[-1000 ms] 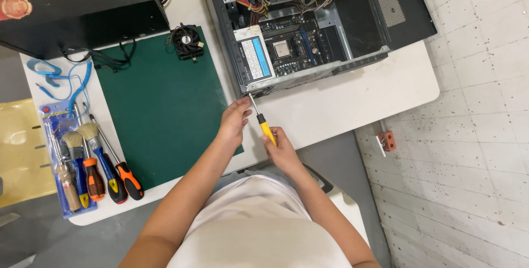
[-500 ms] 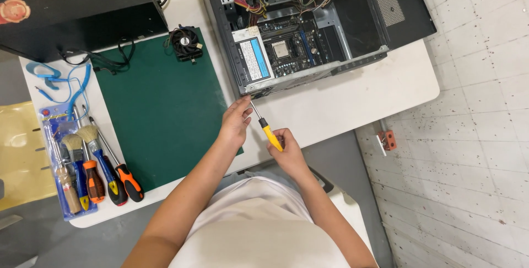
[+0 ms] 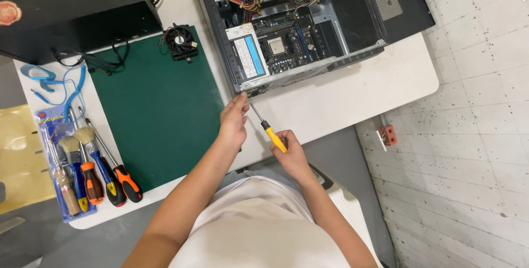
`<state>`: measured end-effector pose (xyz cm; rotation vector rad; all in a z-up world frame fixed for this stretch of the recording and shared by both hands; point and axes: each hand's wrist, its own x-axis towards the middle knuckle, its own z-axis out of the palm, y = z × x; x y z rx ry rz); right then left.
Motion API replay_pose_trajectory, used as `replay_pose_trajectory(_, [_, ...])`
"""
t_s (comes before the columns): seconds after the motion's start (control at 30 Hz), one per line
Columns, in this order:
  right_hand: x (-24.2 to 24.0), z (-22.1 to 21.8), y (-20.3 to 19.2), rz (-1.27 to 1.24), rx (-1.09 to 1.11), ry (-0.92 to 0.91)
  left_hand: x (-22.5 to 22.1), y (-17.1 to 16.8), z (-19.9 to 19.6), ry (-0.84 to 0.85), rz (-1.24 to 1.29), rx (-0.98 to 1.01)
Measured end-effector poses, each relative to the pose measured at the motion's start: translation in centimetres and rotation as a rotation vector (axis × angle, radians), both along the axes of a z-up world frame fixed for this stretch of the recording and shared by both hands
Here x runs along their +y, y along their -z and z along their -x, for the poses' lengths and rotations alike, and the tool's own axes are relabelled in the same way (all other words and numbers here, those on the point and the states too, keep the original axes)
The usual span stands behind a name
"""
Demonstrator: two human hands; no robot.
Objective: Removing a power supply unit from a computer case by unscrewing it and disconnecting internal cables.
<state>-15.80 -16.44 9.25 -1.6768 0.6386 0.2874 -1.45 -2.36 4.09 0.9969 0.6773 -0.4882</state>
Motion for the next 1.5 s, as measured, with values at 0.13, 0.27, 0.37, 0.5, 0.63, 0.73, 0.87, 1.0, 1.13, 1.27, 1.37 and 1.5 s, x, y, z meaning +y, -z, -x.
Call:
replay_pose_trajectory(0.13, [-0.2, -0.1, 0.1, 0.0, -0.01, 0.005, -0.3, 0.3, -0.2, 0.002, 0.016, 0.014])
replay_pose_trajectory(0.27, [-0.2, -0.3, 0.2, 0.002, -0.021, 0.0, -0.6, 1.8, -0.5, 0.009, 0.039, 0.014])
replay_pose_trajectory(0.37, [-0.6, -0.3, 1.1, -0.003, -0.026, -0.003, -0.5, 3.8, -0.7, 0.017, 0.134, -0.014])
replay_pose_trajectory(0.5, [-0.4, -0.6, 0.1, 0.025, -0.036, -0.022, 0.9, 4.5, -0.5, -0.042, 0.343, -0.084])
replay_pose_trajectory(0.63, [-0.6, -0.6, 1.3, 0.034, -0.031, -0.048, 5.8, 11.9, -0.7, -0.085, 0.332, -0.164])
replay_pose_trajectory(0.73, [-0.1, -1.1, 1.5, 0.077, -0.002, -0.054, 11.2, 12.4, -1.4, -0.097, 0.213, -0.299])
replay_pose_trajectory(0.87, [0.6, -1.6, 2.0, 0.079, 0.027, -0.062, 20.4, 15.9, -5.8, -0.185, -0.449, -0.461])
replay_pose_trajectory(1.0, [2.0, -2.2, 1.8, 0.119, 0.076, -0.099, 29.3, 15.2, -11.8, -0.344, -1.139, -0.557])
replay_pose_trajectory(1.13, [2.7, -2.6, 1.7, 0.156, 0.092, -0.147, 32.8, 11.8, -15.5, -0.389, -1.327, -0.472])
replay_pose_trajectory(1.27, [2.9, -2.4, 2.3, 0.223, 0.135, -0.2, 33.7, 10.6, -19.1, -0.377, -1.44, -0.392])
replay_pose_trajectory(1.37, [3.2, -2.5, 1.8, 0.245, 0.148, -0.184, 34.2, 11.5, -21.6, -0.308, -1.666, -0.251])
replay_pose_trajectory(1.5, [3.2, -2.6, 2.1, 0.263, 0.173, -0.167, 34.4, 12.1, -23.9, -0.222, -1.823, -0.094])
